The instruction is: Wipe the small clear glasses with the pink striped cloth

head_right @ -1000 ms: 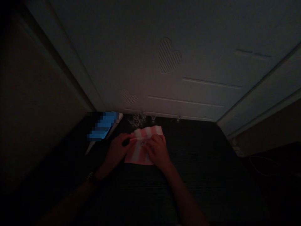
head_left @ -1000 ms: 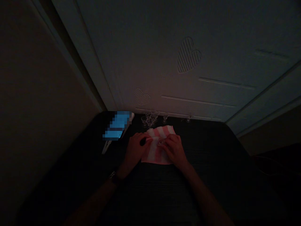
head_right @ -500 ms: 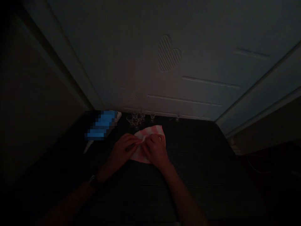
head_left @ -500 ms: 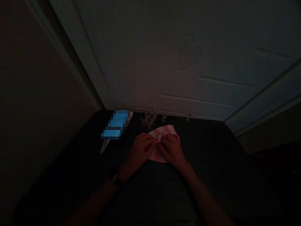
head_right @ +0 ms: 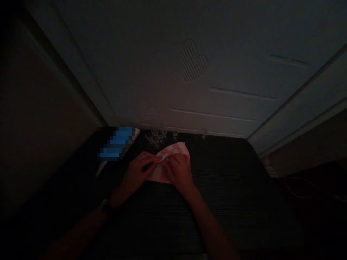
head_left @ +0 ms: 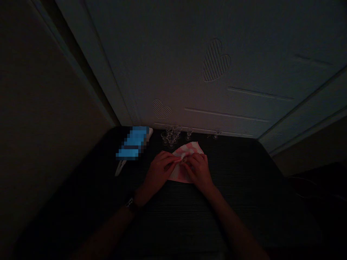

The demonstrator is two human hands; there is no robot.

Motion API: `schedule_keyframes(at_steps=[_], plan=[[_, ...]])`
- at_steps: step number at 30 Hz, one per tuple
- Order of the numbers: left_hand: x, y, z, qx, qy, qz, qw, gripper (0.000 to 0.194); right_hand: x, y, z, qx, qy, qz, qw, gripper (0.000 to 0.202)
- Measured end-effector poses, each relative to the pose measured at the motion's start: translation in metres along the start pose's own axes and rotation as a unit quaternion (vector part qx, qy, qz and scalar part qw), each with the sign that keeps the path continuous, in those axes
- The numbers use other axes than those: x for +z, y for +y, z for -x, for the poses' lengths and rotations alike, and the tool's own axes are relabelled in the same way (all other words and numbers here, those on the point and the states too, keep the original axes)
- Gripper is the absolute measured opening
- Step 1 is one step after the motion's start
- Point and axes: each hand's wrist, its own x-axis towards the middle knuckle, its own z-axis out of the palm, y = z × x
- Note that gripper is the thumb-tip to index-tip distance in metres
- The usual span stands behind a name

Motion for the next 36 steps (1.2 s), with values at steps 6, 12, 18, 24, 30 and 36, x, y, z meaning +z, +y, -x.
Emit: schedule_keyframes(at_steps=[6,12,18,24,30,36], plan=[[0.002,0.002,0.001,0.004,-0.058,-0.014,0.998,0.02,0.0,0.011,-0.004,0.108,0.069,-0.106,0.986,0.011],[0.007,-0.009,0.001,-0.017,-0.042,-0.029,0.999,0.015,0.008,0.003,-0.007,0.088,-0.002,-0.144,0.986,0.01],[0.004,-0.015,0.001,-0.032,-0.055,-0.058,0.996,0.018,0.004,0.016,-0.005,0.148,0.05,-0.111,0.981,0.013],[0.005,-0.016,0.001,-0.046,-0.01,-0.077,0.996,0.026,0.008,0.016,-0.005,0.177,0.061,-0.179,0.966,0.008],[0.002,-0.015,-0.001,-0.063,0.02,-0.074,0.995,0.023,0.004,0.021,-0.004,0.196,0.059,-0.169,0.964,0.006],[-0.002,-0.018,-0.002,-0.077,0.013,-0.089,0.993,0.014,0.003,0.022,-0.004,0.168,0.011,-0.115,0.979,0.008]])
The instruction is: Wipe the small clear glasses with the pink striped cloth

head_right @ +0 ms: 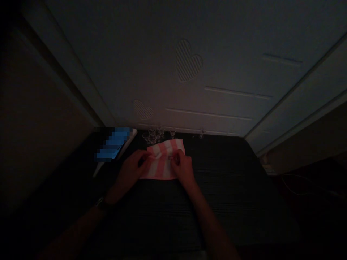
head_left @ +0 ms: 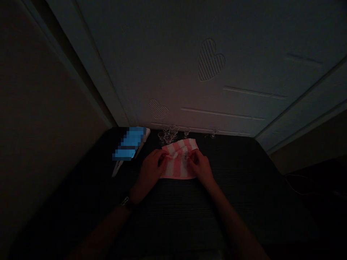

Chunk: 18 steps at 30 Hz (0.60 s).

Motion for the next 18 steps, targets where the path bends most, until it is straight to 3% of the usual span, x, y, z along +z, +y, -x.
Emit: schedule_keyframes(at_steps=[5,11,18], plan=[[-0.001,0.006,0.001,0.023,0.031,-0.108,0.993,0.018,0.001,-0.004,0.002,-0.043,-0.022,0.114,0.992,0.008],[0.003,0.018,0.011,0.086,-0.05,-0.191,0.977,0.018,0.004,-0.004,0.003,-0.052,-0.037,0.146,0.987,0.007],[0.008,0.015,0.011,0.067,-0.058,-0.194,0.977,0.015,0.006,-0.001,0.002,-0.07,-0.037,0.144,0.986,0.005]])
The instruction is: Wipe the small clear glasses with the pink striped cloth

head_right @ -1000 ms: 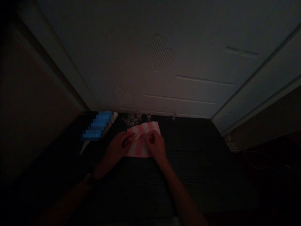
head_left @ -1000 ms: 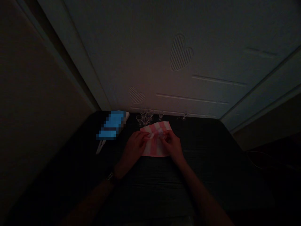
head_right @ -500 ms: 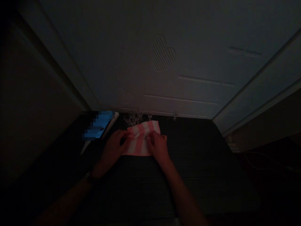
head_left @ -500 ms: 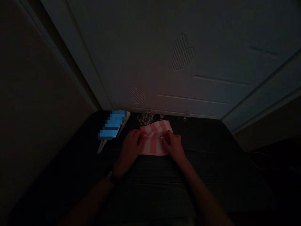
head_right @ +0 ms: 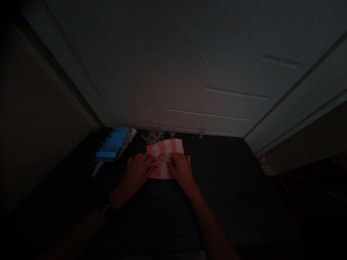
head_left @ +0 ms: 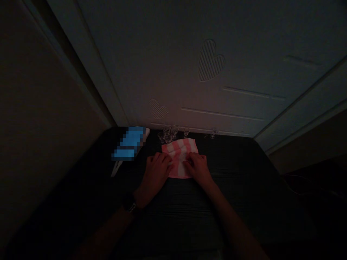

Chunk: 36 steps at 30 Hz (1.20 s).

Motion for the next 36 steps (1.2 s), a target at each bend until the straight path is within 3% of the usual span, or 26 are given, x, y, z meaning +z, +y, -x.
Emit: schedule_keyframes(at_steps=[4,8,13,17,27,36], plan=[[0.001,0.001,0.0,0.007,-0.01,0.036,0.999,0.016,0.003,0.0,-0.001,-0.008,-0.008,-0.004,1.0,0.007],[0.003,-0.004,-0.001,-0.038,-0.005,0.161,0.986,0.014,0.0,-0.005,0.0,-0.018,-0.013,-0.013,1.0,0.007],[0.004,-0.011,-0.007,-0.148,-0.016,0.358,0.922,0.019,-0.009,-0.014,0.004,-0.059,-0.002,-0.038,0.998,0.01],[0.004,-0.013,-0.012,-0.169,-0.041,0.476,0.862,0.022,-0.011,-0.017,0.006,-0.098,-0.006,-0.065,0.993,0.011],[-0.002,-0.012,-0.013,-0.211,-0.004,0.515,0.831,0.028,-0.009,-0.015,0.004,-0.093,-0.01,-0.095,0.991,0.012],[-0.004,-0.013,-0.011,-0.216,0.002,0.523,0.825,0.037,-0.008,-0.012,0.003,-0.082,-0.008,-0.069,0.994,0.012]])
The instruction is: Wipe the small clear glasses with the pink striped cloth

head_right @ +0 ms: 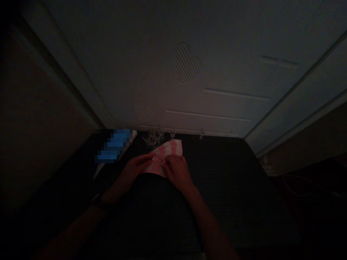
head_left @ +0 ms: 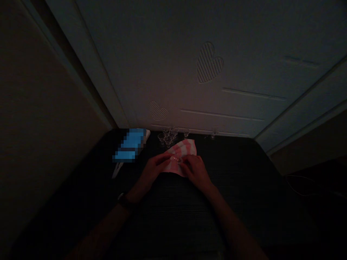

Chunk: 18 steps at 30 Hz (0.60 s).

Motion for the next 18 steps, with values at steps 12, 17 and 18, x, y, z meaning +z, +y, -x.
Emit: schedule_keyframes(at_steps=[12,17,18], plan=[[-0.0023,-0.0002,-0.0006,-0.005,-0.016,0.029,0.999,0.03,-0.0042,-0.0017,0.0021,-0.033,0.0,0.031,0.999,0.012],[-0.0015,-0.0007,-0.0007,0.005,-0.014,0.031,0.999,0.028,-0.0026,-0.0003,0.0027,-0.041,0.003,0.02,0.999,0.013],[-0.0014,-0.0012,-0.0009,0.006,-0.017,0.037,0.999,0.028,-0.0023,0.0005,0.0026,-0.034,0.01,0.017,0.999,0.014]])
